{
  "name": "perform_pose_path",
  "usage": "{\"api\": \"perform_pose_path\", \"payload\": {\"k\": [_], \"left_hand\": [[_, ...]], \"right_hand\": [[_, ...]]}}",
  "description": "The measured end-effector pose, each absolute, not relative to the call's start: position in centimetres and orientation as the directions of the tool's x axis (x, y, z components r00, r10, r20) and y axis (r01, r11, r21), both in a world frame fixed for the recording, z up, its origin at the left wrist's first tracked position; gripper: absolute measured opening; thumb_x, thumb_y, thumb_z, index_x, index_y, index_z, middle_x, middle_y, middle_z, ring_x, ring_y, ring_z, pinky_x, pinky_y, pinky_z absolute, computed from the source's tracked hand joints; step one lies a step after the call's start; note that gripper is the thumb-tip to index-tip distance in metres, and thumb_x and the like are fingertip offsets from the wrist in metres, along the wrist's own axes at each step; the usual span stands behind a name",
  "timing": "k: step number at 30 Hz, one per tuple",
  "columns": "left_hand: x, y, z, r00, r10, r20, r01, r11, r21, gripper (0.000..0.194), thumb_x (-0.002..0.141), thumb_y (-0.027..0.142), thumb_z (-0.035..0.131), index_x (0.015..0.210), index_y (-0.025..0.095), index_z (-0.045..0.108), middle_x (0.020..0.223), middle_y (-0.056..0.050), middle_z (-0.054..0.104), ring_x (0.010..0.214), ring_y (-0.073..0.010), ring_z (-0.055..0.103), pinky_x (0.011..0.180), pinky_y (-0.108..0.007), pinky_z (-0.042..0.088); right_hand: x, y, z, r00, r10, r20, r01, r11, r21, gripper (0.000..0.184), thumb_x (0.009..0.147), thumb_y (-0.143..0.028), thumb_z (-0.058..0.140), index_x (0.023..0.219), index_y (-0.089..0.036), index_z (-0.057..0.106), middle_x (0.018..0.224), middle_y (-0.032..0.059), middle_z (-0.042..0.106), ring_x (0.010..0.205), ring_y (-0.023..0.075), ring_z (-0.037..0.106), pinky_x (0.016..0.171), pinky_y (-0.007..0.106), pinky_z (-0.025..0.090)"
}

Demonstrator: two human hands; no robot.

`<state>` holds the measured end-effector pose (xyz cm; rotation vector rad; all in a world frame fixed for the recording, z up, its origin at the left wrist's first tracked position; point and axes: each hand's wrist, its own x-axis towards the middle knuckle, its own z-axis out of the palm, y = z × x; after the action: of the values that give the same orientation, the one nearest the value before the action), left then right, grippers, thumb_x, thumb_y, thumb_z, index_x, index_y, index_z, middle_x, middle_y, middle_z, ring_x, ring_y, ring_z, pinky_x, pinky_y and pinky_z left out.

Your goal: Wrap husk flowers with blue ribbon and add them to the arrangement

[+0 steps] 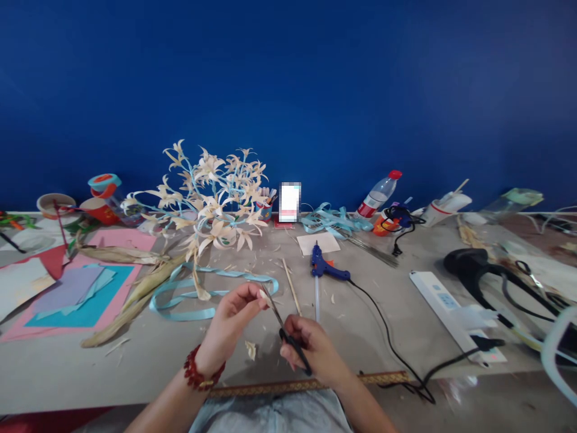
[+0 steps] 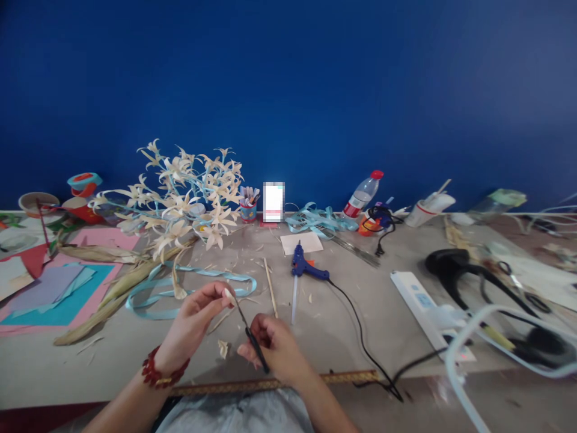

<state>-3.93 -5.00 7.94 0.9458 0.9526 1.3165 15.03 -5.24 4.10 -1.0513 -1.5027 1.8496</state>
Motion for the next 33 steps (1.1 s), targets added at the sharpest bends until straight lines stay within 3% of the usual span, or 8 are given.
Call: {"api": "perform_pose_path", "payload": {"k": [5, 20, 33], "left_hand": [[-3.9, -5.0, 8.0, 0.030, 0.999, -0.037, -0.329, 0.045, 0.943, 0.008, 0.083, 0.023, 0.067, 0.079, 0.018, 0.064, 0.076, 0.001, 0.061, 0.074, -0.0116, 0.053, 0.072, -0.021, 0.040], [-4.1, -4.8, 8.5, 0.057, 0.996, -0.068, -0.327, 0.083, 0.941, 0.009, 0.082, 0.023, 0.068, 0.077, 0.018, 0.063, 0.075, 0.001, 0.061, 0.073, -0.0111, 0.053, 0.072, -0.021, 0.040], [-4.7, -4.6, 9.3, 0.123, 0.991, -0.048, -0.203, 0.073, 0.976, 0.011, 0.081, 0.025, 0.067, 0.075, 0.017, 0.062, 0.074, -0.001, 0.060, 0.071, -0.0130, 0.051, 0.068, -0.023, 0.039]], "right_hand": [[15.1, -5.2, 3.8, -0.535, 0.807, -0.250, 0.088, -0.241, -0.966, 0.040, 0.069, -0.042, 0.076, 0.069, -0.021, 0.043, 0.054, -0.0080, 0.049, 0.044, 0.0070, 0.043, 0.043, 0.018, 0.030], [15.2, -5.0, 3.9, -0.517, 0.821, -0.244, 0.095, -0.228, -0.969, 0.045, 0.067, -0.050, 0.076, 0.066, -0.021, 0.043, 0.050, -0.0093, 0.043, 0.040, 0.0059, 0.037, 0.040, 0.018, 0.026], [15.7, -4.8, 4.7, -0.548, 0.789, -0.279, 0.123, -0.253, -0.960, 0.054, 0.060, -0.059, 0.078, 0.066, -0.021, 0.041, 0.051, -0.0092, 0.044, 0.040, 0.0058, 0.040, 0.040, 0.018, 0.027]]}}
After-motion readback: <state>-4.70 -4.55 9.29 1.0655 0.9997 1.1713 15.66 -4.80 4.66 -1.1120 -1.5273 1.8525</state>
